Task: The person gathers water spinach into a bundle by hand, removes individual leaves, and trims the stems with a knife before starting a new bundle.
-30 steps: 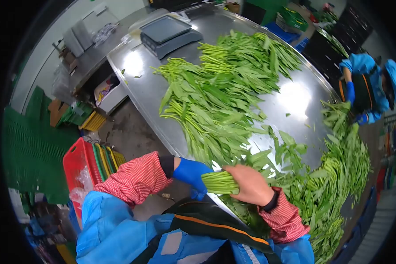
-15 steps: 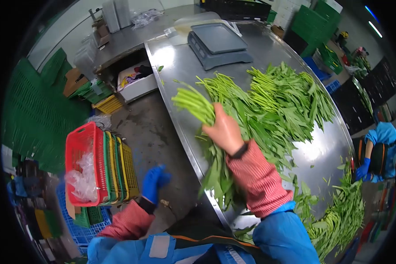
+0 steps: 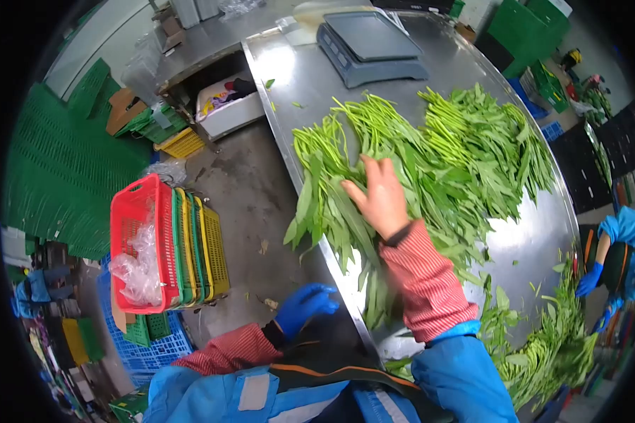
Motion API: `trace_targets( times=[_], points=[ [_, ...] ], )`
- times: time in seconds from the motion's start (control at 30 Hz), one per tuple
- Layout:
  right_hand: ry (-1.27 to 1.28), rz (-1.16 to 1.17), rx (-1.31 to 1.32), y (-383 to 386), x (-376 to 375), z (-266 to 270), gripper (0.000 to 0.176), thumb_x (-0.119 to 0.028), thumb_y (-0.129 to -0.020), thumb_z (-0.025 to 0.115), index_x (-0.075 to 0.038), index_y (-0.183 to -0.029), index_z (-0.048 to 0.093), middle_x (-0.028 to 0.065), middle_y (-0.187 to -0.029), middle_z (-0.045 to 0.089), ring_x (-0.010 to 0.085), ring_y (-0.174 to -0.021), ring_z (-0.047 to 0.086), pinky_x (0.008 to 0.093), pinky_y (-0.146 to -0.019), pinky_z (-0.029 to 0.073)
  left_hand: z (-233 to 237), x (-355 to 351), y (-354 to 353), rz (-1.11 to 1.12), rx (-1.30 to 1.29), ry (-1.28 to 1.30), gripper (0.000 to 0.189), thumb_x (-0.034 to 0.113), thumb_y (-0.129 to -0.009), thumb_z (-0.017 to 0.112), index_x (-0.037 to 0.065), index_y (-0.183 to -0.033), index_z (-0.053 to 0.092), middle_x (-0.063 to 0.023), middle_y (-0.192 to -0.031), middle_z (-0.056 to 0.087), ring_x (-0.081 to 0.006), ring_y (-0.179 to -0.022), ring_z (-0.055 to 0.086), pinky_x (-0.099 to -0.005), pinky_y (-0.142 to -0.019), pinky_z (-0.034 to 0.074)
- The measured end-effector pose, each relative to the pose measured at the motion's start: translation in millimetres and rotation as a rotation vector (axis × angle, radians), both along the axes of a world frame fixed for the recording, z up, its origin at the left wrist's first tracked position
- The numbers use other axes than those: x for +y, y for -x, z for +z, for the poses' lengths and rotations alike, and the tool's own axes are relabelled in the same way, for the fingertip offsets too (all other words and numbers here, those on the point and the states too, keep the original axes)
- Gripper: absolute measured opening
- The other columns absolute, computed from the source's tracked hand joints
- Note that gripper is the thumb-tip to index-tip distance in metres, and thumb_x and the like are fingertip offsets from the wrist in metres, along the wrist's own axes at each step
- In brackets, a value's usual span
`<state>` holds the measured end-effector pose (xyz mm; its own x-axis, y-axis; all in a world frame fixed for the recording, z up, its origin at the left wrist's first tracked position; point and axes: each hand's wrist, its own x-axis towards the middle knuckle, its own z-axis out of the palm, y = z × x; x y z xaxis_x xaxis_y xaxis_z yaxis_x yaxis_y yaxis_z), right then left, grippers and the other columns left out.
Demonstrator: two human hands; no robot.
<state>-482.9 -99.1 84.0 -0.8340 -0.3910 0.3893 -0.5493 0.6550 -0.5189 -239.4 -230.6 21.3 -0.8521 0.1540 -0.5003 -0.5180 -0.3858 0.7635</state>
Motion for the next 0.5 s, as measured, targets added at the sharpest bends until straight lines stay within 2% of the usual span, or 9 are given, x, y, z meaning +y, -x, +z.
trace_targets(
  times=[0.07,0.17,0.3,0.33,0.5],
  points=[
    [0.087,-0.033,0.031,-31.5,39.1,4.9,0.041,-0.023,-0.079,0.07,0.0,-0.111,0.056,0.0185,-0.096,0.053,0.0368,-0.086,0.056,0.0419,-0.073,0.047,-1.1,12.3,7.1,-0.111,0.074,-0.038,0.03,0.013,-0.098,0.048,-0.003,-0.123,0.05,-0.0135,-0.098,0.065,-0.0193,-0.094,0.064,-0.0313,-0.086,0.051],
    [0.088,-0.11,-0.115,-89.0,100.7,-4.2,0.033,-0.017,-0.08,0.069,-0.003,-0.107,0.058,0.0168,-0.093,0.052,0.0352,-0.081,0.056,0.04,-0.068,0.047,-4.3,42.0,13.3,-0.223,0.082,-0.14,0.03,0.013,-0.098,0.047,-0.004,-0.122,0.05,-0.0126,-0.098,0.065,-0.0176,-0.092,0.063,-0.0297,-0.084,0.05],
    [0.085,-0.266,-0.356,-171.1,163.7,-9.0,0.027,-0.013,-0.081,0.068,-0.003,-0.105,0.059,0.0138,-0.084,0.052,0.0302,-0.07,0.054,0.0374,-0.062,0.045,11.3,88.2,25.4,-0.455,0.17,-0.083,0.029,0.013,-0.097,0.05,-0.004,-0.121,0.053,-0.0112,-0.098,0.065,-0.0158,-0.089,0.062,-0.0286,-0.082,0.05],
    [0.083,-0.274,-0.283,-188.3,177.1,-16.1,0.025,-0.013,-0.081,0.067,-0.003,-0.102,0.06,0.0134,-0.08,0.052,0.029,-0.066,0.054,0.0373,-0.059,0.044,10.9,101.7,20.5,-0.431,0.135,-0.118,0.029,0.012,-0.096,0.051,-0.004,-0.12,0.054,-0.0111,-0.098,0.065,-0.0155,-0.089,0.062,-0.029,-0.082,0.05],
    [0.19,-0.389,-0.445,-272.1,225.3,-24.9,0.018,-0.012,-0.082,0.064,-0.003,-0.098,0.062,0.0141,-0.077,0.06,0.03,-0.066,0.06,0.037,-0.06,0.047,9.2,163.6,-4.3,-0.498,0.101,-0.075,0.027,0.011,-0.095,0.053,-0.004,-0.118,0.053,-0.0107,-0.1,0.064,-0.0165,-0.09,0.063,-0.0302,-0.083,0.051]
  ],
)
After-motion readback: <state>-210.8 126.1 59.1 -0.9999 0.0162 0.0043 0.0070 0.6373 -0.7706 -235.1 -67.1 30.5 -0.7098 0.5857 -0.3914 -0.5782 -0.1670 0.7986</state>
